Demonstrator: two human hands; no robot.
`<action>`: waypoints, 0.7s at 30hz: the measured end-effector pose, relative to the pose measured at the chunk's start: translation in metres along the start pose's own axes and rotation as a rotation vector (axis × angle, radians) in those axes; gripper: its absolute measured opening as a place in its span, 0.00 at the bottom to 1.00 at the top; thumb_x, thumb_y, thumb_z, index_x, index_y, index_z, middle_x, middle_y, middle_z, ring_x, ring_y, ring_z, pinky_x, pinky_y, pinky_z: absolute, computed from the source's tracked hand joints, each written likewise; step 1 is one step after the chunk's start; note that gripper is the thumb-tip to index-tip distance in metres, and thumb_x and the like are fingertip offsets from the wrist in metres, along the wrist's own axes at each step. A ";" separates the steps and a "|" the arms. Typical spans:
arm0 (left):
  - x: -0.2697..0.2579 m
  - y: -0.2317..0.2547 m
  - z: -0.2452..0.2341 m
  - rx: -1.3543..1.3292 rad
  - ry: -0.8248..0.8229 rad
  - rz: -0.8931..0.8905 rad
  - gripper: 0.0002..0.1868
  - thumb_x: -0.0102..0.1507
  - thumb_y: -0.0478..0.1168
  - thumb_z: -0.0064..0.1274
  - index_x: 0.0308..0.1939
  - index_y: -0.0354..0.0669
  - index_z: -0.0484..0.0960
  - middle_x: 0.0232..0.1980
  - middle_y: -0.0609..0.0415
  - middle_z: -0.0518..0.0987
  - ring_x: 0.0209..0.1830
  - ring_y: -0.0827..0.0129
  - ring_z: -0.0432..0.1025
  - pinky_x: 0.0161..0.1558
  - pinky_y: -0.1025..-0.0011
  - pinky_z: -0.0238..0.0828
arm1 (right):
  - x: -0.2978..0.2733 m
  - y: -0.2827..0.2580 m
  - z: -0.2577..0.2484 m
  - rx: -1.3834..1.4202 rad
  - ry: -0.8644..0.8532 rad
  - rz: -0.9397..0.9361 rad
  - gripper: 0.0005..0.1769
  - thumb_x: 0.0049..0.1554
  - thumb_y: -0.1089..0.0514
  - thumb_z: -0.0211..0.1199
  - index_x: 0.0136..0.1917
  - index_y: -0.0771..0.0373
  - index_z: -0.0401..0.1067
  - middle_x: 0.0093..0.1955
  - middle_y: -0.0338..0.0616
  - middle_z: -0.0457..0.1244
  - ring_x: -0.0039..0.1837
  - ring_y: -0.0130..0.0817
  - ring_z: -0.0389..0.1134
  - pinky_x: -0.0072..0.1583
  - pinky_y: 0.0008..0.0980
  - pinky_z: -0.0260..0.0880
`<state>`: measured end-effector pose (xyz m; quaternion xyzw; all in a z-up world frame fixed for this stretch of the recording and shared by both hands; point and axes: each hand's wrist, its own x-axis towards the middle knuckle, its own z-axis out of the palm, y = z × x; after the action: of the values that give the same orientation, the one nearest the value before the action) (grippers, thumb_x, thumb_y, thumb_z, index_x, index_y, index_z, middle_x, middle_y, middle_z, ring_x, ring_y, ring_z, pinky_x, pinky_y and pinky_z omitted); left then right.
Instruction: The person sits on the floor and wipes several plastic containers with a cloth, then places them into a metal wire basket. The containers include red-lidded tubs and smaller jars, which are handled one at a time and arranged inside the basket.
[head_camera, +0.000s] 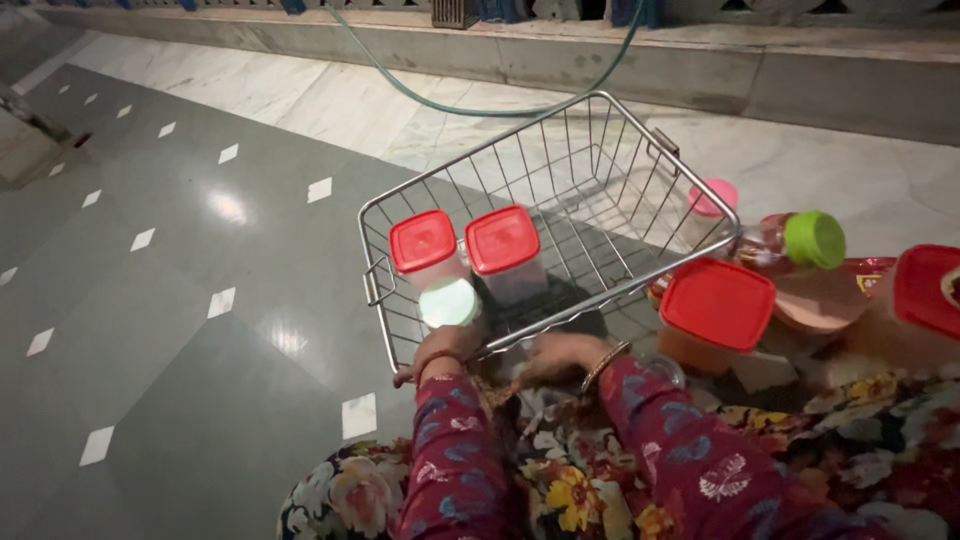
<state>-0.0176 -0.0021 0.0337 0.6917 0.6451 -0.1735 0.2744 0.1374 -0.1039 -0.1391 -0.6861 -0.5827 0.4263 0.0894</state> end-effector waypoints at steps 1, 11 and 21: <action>-0.003 0.000 -0.001 0.025 0.003 -0.011 0.42 0.62 0.74 0.36 0.69 0.55 0.75 0.75 0.45 0.68 0.75 0.39 0.61 0.69 0.20 0.30 | 0.010 0.003 -0.008 0.041 0.020 0.011 0.36 0.47 0.29 0.69 0.48 0.65 0.80 0.46 0.49 0.72 0.48 0.41 0.72 0.51 0.40 0.71; -0.004 0.037 0.010 -0.140 0.479 0.439 0.22 0.56 0.55 0.60 0.49 0.48 0.88 0.52 0.43 0.84 0.56 0.46 0.78 0.58 0.52 0.74 | 0.006 0.035 -0.015 0.086 0.264 0.168 0.29 0.43 0.35 0.71 0.42 0.64 0.81 0.39 0.50 0.72 0.43 0.41 0.73 0.48 0.40 0.72; -0.022 0.093 0.057 -0.219 0.836 0.808 0.22 0.53 0.40 0.64 0.53 0.57 0.86 0.69 0.48 0.69 0.75 0.49 0.59 0.68 0.42 0.57 | -0.050 0.023 -0.057 0.074 0.552 0.318 0.16 0.45 0.47 0.66 0.42 0.59 0.80 0.47 0.53 0.70 0.52 0.54 0.72 0.56 0.46 0.72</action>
<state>0.0783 -0.0560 0.0165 0.8599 0.3982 0.2996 0.1107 0.1953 -0.1338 -0.0941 -0.8547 -0.4059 0.2536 0.2011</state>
